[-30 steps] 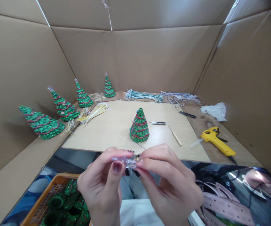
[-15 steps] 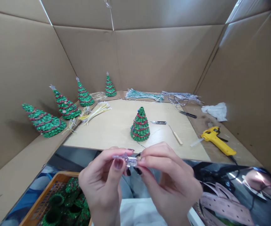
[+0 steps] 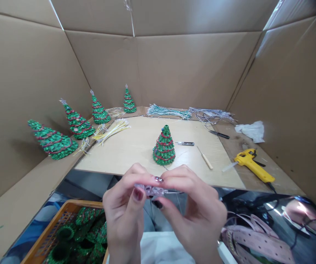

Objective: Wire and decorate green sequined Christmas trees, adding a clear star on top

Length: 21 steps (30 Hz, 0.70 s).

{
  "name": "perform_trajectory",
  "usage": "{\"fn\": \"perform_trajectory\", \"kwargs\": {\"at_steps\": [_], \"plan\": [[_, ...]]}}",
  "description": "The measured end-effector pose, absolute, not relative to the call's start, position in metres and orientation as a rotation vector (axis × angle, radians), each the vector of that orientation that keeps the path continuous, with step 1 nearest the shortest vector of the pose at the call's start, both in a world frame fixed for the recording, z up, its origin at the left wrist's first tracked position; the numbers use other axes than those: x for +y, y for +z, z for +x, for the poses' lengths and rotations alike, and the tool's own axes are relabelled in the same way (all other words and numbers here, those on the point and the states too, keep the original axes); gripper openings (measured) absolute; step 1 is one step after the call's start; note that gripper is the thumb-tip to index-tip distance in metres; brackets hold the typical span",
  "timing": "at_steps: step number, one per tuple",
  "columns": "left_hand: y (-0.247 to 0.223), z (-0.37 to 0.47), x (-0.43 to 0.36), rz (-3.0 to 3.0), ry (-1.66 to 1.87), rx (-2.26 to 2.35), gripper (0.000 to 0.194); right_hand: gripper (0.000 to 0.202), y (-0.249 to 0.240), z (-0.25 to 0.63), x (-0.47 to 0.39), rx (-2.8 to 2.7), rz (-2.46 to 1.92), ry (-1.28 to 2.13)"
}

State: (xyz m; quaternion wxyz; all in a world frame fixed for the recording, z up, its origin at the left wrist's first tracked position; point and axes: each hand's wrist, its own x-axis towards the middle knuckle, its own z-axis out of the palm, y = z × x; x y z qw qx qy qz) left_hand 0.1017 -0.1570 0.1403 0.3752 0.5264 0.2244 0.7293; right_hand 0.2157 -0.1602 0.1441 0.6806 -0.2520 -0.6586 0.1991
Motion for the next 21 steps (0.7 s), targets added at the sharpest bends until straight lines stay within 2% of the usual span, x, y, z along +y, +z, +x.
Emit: {"fn": "perform_trajectory", "kwargs": {"at_steps": [16,21], "plan": [[0.1421,0.1015,-0.1585,1.351,1.788,0.628,0.020,0.019,0.1468,0.2173,-0.1624,-1.485,-0.649,0.146],[0.1451,0.0990,-0.1577,1.361,1.803,0.648,0.016,0.016,0.1459,0.2188,-0.1599,-1.484,-0.634,0.171]]}}
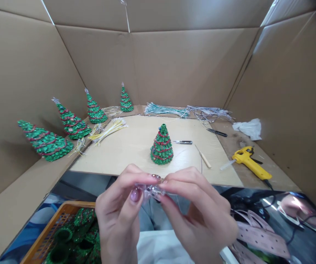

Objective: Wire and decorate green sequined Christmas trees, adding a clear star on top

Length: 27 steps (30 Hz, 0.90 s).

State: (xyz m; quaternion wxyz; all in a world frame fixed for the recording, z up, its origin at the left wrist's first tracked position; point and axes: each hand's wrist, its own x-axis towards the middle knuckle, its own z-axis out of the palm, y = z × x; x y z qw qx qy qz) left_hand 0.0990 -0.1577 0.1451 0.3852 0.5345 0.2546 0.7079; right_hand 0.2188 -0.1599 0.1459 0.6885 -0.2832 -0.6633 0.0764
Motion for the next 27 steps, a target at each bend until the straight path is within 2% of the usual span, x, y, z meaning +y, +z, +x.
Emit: {"fn": "perform_trajectory", "kwargs": {"at_steps": [8,11,22,27], "plan": [[0.141,0.099,-0.156,1.480,1.859,0.694,0.024,0.016,0.145,0.218,-0.158,-1.499,-0.643,0.112],[0.139,0.100,-0.158,1.480,1.875,0.741,0.020,0.019,0.144,0.219,-0.157,-1.475,-0.659,0.111],[0.147,0.102,-0.158,1.474,1.897,0.750,0.019,0.023,0.146,0.228,-0.154,-1.505,-0.598,0.555],[0.141,0.101,-0.153,1.521,1.870,0.647,0.021,0.016,0.145,0.227,-0.154,-1.450,-0.619,0.493]]}}
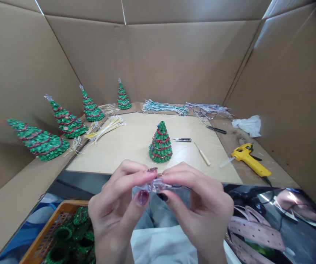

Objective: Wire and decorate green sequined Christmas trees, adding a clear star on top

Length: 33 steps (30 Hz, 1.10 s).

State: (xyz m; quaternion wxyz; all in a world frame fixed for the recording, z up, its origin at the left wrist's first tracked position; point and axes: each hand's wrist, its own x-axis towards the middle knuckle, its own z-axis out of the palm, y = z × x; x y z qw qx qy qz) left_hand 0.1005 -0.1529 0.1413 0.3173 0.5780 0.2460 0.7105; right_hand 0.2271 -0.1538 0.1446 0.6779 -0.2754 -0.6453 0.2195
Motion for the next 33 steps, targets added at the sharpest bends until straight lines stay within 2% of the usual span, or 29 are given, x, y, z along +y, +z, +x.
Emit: {"fn": "perform_trajectory", "kwargs": {"at_steps": [8,14,27,33], "plan": [[0.1381,0.1002,-0.1496,1.523,1.821,0.646,0.018,0.024,0.1424,0.2277,-0.1567,-1.456,-0.633,0.332],[0.1377,0.0983,-0.1503,1.504,1.818,0.712,0.010,0.022,0.1452,0.2265,-0.1589,-1.521,-0.651,0.234],[0.1380,0.0979,-0.1491,1.389,1.893,0.662,0.007,0.026,0.1436,0.2240,-0.1601,-1.532,-0.634,0.296],[0.1387,0.0998,-0.1514,1.409,1.894,0.672,0.006,0.018,0.1450,0.2200,-0.1590,-1.479,-0.598,0.344]]}}
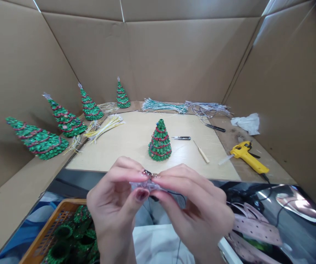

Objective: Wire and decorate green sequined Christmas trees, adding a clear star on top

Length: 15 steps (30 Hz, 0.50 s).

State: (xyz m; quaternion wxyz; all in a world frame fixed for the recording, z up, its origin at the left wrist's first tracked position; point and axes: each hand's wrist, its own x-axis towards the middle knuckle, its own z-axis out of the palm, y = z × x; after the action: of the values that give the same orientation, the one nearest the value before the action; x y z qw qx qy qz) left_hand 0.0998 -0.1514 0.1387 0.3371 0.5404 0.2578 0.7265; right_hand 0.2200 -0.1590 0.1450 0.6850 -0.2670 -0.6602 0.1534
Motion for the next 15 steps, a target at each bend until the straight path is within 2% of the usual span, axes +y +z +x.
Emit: {"fn": "perform_trajectory", "kwargs": {"at_steps": [7,15], "plan": [[0.1369,0.0967,-0.1432,1.480,1.823,0.616,0.013,0.009,0.1414,0.2167,-0.1516,-1.332,-0.597,0.613],[0.1333,0.0981,-0.1458,1.382,1.887,0.707,0.010,0.011,0.1424,0.2186,-0.1496,-1.368,-0.636,0.734]]}}
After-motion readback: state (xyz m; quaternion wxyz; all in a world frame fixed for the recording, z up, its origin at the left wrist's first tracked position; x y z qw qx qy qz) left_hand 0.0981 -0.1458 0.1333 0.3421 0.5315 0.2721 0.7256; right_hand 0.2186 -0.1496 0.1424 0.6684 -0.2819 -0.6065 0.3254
